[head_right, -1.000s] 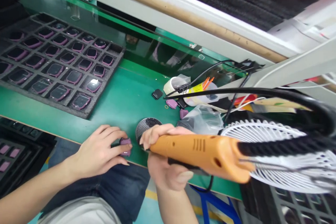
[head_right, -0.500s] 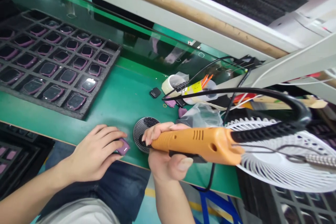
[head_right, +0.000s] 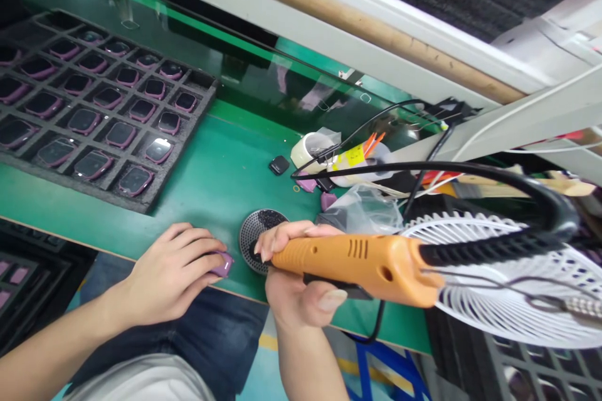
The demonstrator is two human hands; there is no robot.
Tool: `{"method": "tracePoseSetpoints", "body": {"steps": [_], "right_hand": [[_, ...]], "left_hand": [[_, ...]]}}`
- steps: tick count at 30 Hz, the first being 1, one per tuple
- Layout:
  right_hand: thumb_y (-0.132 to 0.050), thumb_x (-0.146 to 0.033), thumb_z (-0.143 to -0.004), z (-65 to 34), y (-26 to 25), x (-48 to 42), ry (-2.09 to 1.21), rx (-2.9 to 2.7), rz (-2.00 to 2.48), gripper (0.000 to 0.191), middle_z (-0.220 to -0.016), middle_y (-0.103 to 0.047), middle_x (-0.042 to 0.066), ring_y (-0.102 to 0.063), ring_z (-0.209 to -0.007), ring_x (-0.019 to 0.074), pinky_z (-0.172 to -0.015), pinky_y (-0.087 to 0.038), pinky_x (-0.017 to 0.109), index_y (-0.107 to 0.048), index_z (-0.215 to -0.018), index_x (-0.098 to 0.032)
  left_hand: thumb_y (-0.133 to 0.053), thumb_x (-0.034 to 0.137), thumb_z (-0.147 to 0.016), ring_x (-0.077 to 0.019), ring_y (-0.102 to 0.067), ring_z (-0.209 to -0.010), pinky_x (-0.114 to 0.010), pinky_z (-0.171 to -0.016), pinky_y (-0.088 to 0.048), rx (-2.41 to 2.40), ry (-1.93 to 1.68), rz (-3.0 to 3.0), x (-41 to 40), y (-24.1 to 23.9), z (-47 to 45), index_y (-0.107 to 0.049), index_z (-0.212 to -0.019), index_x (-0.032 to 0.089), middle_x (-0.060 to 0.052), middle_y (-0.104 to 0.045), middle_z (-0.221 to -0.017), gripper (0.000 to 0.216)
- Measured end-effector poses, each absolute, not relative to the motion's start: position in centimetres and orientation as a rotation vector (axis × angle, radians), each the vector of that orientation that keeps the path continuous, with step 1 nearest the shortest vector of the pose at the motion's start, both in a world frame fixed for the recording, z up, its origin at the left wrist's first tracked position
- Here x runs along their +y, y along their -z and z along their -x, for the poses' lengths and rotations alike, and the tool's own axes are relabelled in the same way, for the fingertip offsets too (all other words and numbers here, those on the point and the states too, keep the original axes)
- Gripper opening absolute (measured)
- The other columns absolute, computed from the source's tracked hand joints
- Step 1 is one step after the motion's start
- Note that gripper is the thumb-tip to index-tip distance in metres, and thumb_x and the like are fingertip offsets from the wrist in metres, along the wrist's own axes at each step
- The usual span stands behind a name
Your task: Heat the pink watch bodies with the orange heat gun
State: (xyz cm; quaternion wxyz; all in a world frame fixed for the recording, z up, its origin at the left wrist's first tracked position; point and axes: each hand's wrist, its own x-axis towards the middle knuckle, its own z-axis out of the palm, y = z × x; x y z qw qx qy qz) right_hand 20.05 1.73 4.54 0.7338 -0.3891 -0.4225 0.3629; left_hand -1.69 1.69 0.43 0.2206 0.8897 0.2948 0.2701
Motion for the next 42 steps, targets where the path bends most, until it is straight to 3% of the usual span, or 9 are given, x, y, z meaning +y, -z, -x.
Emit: {"method": "tracePoseSetpoints", "body": {"steps": [25, 33, 42], "right_hand": [[-0.070, -0.080, -0.091, -20.1, -4.7, 1.8, -0.794, -0.925, 0.884, 0.052, -0.077, -0.068, -0.005, -0.058, -0.052, 0.0163, -0.050, -0.051, 0.033, -0.069, -0.112, -0.032], [-0.052, -0.083, -0.100, -19.7, -7.3, 0.5, -0.756, -0.942, 0.891, 0.056, -0.082, -0.066, 0.000, -0.055, -0.061, 0.0194, -0.054, -0.051, 0.037, -0.073, -0.117, -0.034], [-0.054, -0.084, -0.100, -17.8, -6.8, 0.3, -0.891, -0.983, 0.845, 0.056, -0.083, -0.065, -0.004, -0.059, -0.062, 0.0175, -0.058, -0.054, 0.037, -0.069, -0.120, -0.034]], "left_hand": [[-0.065, 0.026, -0.113, -0.0259, -0.070, -0.120, -0.047, -0.105, -0.047, 0.822, -0.783, -2.514, 1.8, -0.2, 1.5, -0.074, -0.126, 0.023, -0.006, -0.080, -0.128, 0.016], [-0.073, 0.036, -0.111, -0.0277, -0.069, -0.120, -0.049, -0.103, -0.047, 0.804, -0.812, -2.579, 1.8, 0.2, 1.6, -0.077, -0.130, 0.028, -0.006, -0.079, -0.127, 0.021], [-0.071, 0.030, -0.112, -0.0263, -0.068, -0.117, -0.048, -0.100, -0.045, 0.816, -0.828, -2.572, 1.9, 0.2, 1.4, -0.079, -0.123, 0.029, -0.005, -0.079, -0.124, 0.014]]}}
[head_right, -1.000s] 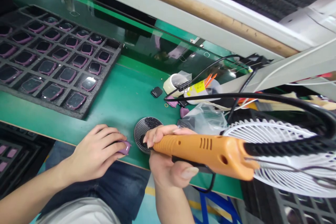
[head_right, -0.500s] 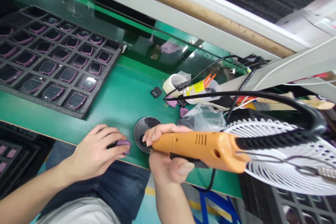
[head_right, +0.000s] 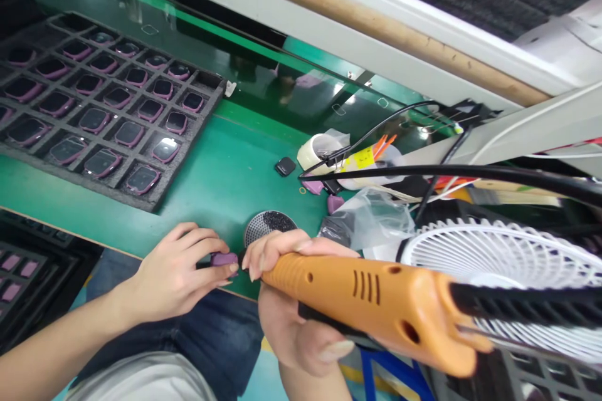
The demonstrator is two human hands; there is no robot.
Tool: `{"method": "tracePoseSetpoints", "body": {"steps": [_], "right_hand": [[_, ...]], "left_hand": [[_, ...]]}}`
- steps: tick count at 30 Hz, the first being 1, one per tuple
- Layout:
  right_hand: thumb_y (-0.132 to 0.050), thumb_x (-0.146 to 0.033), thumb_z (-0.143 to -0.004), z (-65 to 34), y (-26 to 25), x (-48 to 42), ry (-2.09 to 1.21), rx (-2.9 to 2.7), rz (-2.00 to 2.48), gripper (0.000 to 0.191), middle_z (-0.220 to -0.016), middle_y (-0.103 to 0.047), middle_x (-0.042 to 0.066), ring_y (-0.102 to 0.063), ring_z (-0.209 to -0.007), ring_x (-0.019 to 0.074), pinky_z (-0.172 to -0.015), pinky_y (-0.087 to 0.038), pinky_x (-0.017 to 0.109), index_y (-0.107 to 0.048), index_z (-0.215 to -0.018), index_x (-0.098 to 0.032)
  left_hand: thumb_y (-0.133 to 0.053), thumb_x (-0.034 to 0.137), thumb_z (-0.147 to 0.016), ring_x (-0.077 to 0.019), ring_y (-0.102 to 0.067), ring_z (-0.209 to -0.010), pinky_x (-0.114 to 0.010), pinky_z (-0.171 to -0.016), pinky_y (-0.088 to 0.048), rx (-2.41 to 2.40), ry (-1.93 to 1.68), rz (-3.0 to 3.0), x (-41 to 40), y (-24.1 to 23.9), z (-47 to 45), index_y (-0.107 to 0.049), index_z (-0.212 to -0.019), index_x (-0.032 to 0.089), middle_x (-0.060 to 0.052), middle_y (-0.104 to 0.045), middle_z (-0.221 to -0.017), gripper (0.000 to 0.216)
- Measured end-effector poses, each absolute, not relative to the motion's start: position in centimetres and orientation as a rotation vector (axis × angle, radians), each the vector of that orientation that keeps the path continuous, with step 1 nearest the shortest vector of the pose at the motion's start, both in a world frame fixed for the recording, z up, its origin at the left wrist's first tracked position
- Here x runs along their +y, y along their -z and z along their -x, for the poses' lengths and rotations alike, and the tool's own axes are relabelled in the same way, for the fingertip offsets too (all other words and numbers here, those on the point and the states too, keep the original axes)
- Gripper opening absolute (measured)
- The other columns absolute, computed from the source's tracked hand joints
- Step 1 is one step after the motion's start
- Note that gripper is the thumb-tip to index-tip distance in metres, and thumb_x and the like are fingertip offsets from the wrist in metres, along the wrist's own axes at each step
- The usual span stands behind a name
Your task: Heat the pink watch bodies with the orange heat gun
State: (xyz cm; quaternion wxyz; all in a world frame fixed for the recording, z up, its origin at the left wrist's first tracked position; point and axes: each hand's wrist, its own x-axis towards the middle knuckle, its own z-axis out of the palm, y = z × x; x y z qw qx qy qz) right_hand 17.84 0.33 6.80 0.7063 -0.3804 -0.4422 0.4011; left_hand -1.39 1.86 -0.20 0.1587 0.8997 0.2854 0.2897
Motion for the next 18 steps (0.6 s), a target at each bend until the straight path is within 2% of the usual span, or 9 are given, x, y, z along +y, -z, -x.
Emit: {"method": "tracePoseSetpoints", "body": {"steps": [6, 18], "right_hand": [[-0.050, -0.086, -0.101, -17.41, -6.55, 0.54, -0.879, -0.970, 0.820, 0.059, -0.084, -0.065, -0.004, -0.058, -0.061, 0.0164, -0.054, -0.050, 0.034, -0.069, -0.121, -0.033], [-0.052, -0.088, -0.099, -17.15, -6.13, 0.68, -0.864, -0.987, 0.854, 0.061, -0.082, -0.065, -0.004, -0.058, -0.059, 0.0165, -0.054, -0.051, 0.034, -0.068, -0.120, -0.033]], "left_hand": [[-0.071, 0.030, -0.112, -0.0265, -0.068, -0.117, -0.047, -0.099, -0.045, 0.818, -0.847, -2.572, 1.83, 0.30, 1.37, -0.080, -0.124, 0.029, -0.006, -0.079, -0.123, 0.015], [-0.070, 0.030, -0.112, -0.0264, -0.068, -0.115, -0.048, -0.099, -0.045, 0.817, -0.856, -2.570, 1.89, 0.28, 1.44, -0.080, -0.121, 0.029, -0.005, -0.079, -0.121, 0.014]]}}
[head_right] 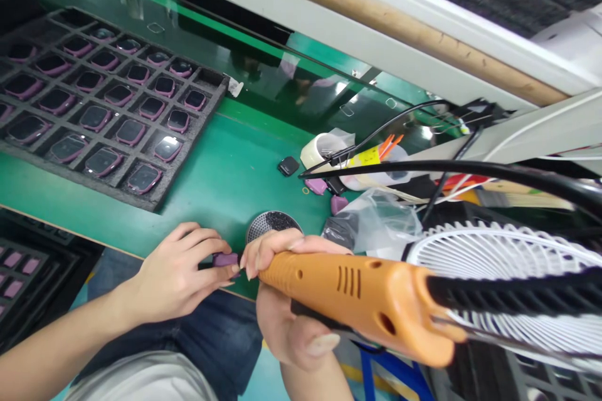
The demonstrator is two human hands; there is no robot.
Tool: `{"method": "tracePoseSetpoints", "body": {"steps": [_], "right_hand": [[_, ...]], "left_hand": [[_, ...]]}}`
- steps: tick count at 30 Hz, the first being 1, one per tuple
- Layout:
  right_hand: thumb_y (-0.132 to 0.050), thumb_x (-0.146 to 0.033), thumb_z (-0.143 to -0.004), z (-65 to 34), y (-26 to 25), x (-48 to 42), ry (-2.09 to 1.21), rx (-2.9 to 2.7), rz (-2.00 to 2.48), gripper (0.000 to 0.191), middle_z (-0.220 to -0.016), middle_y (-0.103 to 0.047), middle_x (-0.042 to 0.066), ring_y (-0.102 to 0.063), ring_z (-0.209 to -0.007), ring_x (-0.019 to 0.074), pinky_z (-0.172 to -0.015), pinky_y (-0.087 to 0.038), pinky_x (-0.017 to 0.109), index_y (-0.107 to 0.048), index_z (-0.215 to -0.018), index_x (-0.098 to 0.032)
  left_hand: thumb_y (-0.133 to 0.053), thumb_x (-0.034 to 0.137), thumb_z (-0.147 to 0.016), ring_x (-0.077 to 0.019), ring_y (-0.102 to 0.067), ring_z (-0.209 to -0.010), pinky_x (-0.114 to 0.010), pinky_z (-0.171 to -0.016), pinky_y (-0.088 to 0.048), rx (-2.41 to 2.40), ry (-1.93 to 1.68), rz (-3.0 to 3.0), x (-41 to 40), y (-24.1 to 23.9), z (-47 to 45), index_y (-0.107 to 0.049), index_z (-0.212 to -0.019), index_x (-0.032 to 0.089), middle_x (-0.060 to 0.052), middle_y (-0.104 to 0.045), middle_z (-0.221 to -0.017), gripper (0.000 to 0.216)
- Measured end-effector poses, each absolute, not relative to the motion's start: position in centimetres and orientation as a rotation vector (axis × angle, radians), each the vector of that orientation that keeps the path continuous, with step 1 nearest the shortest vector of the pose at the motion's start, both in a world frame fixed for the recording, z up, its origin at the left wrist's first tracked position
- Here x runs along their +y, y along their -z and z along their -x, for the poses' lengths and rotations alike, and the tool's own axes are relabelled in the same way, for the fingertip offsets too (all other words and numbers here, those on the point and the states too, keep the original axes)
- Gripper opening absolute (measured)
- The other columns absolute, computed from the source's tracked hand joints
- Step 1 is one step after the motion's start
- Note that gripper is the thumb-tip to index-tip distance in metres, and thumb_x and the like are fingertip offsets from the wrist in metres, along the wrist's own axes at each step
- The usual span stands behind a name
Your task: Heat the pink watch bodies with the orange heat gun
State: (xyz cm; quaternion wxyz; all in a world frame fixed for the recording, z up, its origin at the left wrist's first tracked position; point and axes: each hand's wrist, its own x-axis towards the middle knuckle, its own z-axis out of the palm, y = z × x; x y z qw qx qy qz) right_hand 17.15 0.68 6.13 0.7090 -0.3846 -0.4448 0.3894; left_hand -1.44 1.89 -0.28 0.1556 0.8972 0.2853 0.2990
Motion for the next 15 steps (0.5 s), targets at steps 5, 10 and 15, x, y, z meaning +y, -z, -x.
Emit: {"method": "tracePoseSetpoints", "body": {"steps": [5, 10, 15], "right_hand": [[-0.055, -0.084, -0.100, -16.91, -5.86, 0.70, -0.862, -1.016, 0.826, 0.057, -0.082, -0.064, -0.004, -0.058, -0.059, 0.0163, -0.054, -0.052, 0.034, -0.069, -0.122, -0.033], [-0.063, -0.078, -0.100, -16.89, -5.59, 0.95, -0.890, -1.020, 0.789, 0.051, -0.082, -0.064, -0.003, -0.058, -0.060, 0.0166, -0.055, -0.053, 0.035, -0.070, -0.124, -0.033], [-0.072, -0.078, -0.094, -17.29, -5.95, 1.05, -0.933, -1.028, 0.811, 0.052, -0.081, -0.067, -0.003, -0.060, -0.059, 0.0172, -0.054, -0.053, 0.036, -0.073, -0.122, -0.034]], "left_hand": [[-0.071, 0.031, -0.112, -0.0262, -0.069, -0.115, -0.048, -0.099, -0.046, 0.819, -0.861, -2.570, 1.78, 0.22, 1.37, -0.081, -0.120, 0.029, -0.006, -0.079, -0.119, 0.013], [-0.071, 0.030, -0.111, -0.0253, -0.069, -0.111, -0.047, -0.098, -0.046, 0.829, -0.886, -2.560, 1.80, 0.15, 1.30, -0.081, -0.117, 0.028, -0.005, -0.079, -0.116, 0.012], [-0.070, 0.030, -0.112, -0.0248, -0.068, -0.107, -0.046, -0.095, -0.047, 0.834, -0.893, -2.560, 1.84, 0.20, 1.25, -0.081, -0.118, 0.028, -0.005, -0.079, -0.114, 0.013]]}}
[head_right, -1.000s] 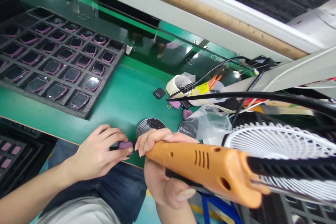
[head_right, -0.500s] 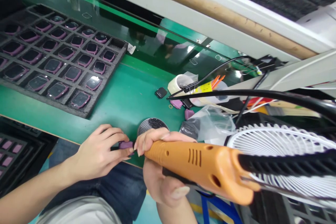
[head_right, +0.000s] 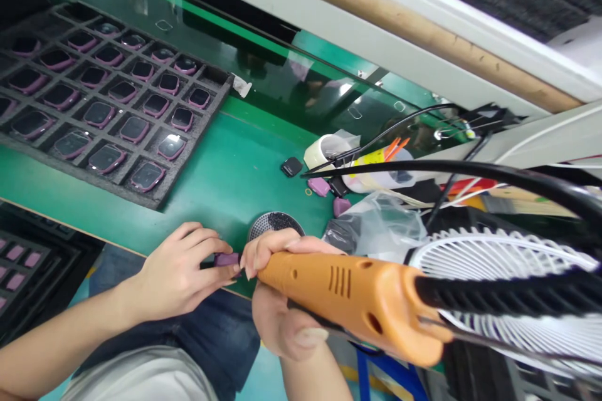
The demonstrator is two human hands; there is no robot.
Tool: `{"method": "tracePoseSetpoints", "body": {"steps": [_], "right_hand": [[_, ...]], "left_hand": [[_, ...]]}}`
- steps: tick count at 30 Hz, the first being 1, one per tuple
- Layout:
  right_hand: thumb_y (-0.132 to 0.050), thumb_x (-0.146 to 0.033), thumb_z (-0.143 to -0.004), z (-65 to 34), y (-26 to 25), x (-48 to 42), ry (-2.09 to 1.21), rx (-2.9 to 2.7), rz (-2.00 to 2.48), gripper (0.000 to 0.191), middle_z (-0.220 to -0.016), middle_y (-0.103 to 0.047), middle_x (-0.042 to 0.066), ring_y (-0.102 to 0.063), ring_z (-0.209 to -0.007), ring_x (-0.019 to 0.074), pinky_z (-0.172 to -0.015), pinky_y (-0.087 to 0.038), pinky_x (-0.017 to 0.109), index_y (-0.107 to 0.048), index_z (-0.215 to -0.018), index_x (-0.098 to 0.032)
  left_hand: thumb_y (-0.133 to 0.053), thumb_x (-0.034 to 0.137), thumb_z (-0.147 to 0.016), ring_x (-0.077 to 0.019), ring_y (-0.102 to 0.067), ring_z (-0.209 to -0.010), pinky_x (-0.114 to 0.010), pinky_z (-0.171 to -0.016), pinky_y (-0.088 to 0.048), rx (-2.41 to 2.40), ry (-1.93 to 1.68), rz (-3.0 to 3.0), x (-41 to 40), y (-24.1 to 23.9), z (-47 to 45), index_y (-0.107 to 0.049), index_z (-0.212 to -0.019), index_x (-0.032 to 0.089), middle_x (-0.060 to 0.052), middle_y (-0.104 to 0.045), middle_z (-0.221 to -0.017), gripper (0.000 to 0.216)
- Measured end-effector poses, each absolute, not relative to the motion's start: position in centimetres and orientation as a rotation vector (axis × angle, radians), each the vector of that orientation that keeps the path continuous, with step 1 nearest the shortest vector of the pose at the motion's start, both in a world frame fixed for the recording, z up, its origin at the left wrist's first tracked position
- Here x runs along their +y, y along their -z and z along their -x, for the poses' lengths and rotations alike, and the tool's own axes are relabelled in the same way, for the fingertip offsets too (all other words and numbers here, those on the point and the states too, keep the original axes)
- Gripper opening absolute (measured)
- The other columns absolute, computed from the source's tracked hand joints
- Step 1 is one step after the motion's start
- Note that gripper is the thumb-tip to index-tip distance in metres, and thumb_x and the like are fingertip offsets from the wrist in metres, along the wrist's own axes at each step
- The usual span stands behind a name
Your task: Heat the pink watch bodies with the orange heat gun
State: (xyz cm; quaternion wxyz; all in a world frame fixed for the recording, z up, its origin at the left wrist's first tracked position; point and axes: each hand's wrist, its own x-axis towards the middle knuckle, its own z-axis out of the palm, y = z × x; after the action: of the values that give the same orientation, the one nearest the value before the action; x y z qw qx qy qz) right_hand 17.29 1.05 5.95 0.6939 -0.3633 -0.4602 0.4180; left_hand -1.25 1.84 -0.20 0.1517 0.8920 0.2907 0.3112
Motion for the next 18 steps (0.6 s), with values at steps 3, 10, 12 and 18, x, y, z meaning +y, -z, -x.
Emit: {"method": "tracePoseSetpoints", "body": {"steps": [3, 10, 12, 18], "right_hand": [[-0.070, -0.079, -0.096, -17.5, -6.3, 1.0, -0.971, -1.058, 0.826, 0.051, -0.081, -0.070, -0.002, -0.063, -0.061, 0.0185, -0.056, -0.056, 0.037, -0.075, -0.121, -0.035], [-0.074, -0.079, -0.092, -17.1, -6.1, 0.9, -1.025, -1.043, 0.803, 0.051, -0.081, -0.070, -0.003, -0.063, -0.061, 0.0172, -0.058, -0.055, 0.036, -0.075, -0.120, -0.036], [-0.076, -0.079, -0.091, -17.1, -6.2, 1.0, -1.003, -1.028, 0.795, 0.051, -0.081, -0.070, -0.004, -0.063, -0.060, 0.0166, -0.057, -0.056, 0.035, -0.074, -0.119, -0.035], [-0.075, -0.074, -0.092, -19.1, -6.6, 2.2, -0.736, -0.929, 0.839, 0.048, -0.076, -0.070, -0.004, -0.060, -0.050, 0.0174, -0.048, -0.054, 0.035, -0.069, -0.117, -0.033]], "left_hand": [[-0.070, 0.030, -0.112, -0.0240, -0.068, -0.105, -0.046, -0.096, -0.047, 0.838, -0.898, -2.559, 1.8, 0.2, 1.3, -0.081, -0.116, 0.028, -0.005, -0.079, -0.114, 0.012], [-0.072, 0.031, -0.112, -0.0234, -0.067, -0.102, -0.045, -0.094, -0.047, 0.831, -0.910, -2.571, 1.9, 0.4, 1.3, -0.081, -0.116, 0.028, -0.004, -0.079, -0.111, 0.011], [-0.073, 0.032, -0.111, -0.0233, -0.067, -0.101, -0.044, -0.092, -0.048, 0.838, -0.913, -2.573, 1.8, 0.5, 1.2, -0.081, -0.116, 0.027, -0.005, -0.078, -0.111, 0.010], [-0.073, 0.029, -0.108, -0.0300, -0.066, -0.126, -0.049, -0.106, -0.050, 0.802, -0.731, -2.597, 1.8, -0.2, 1.9, -0.074, -0.137, 0.022, -0.011, -0.075, -0.140, 0.030]]}}
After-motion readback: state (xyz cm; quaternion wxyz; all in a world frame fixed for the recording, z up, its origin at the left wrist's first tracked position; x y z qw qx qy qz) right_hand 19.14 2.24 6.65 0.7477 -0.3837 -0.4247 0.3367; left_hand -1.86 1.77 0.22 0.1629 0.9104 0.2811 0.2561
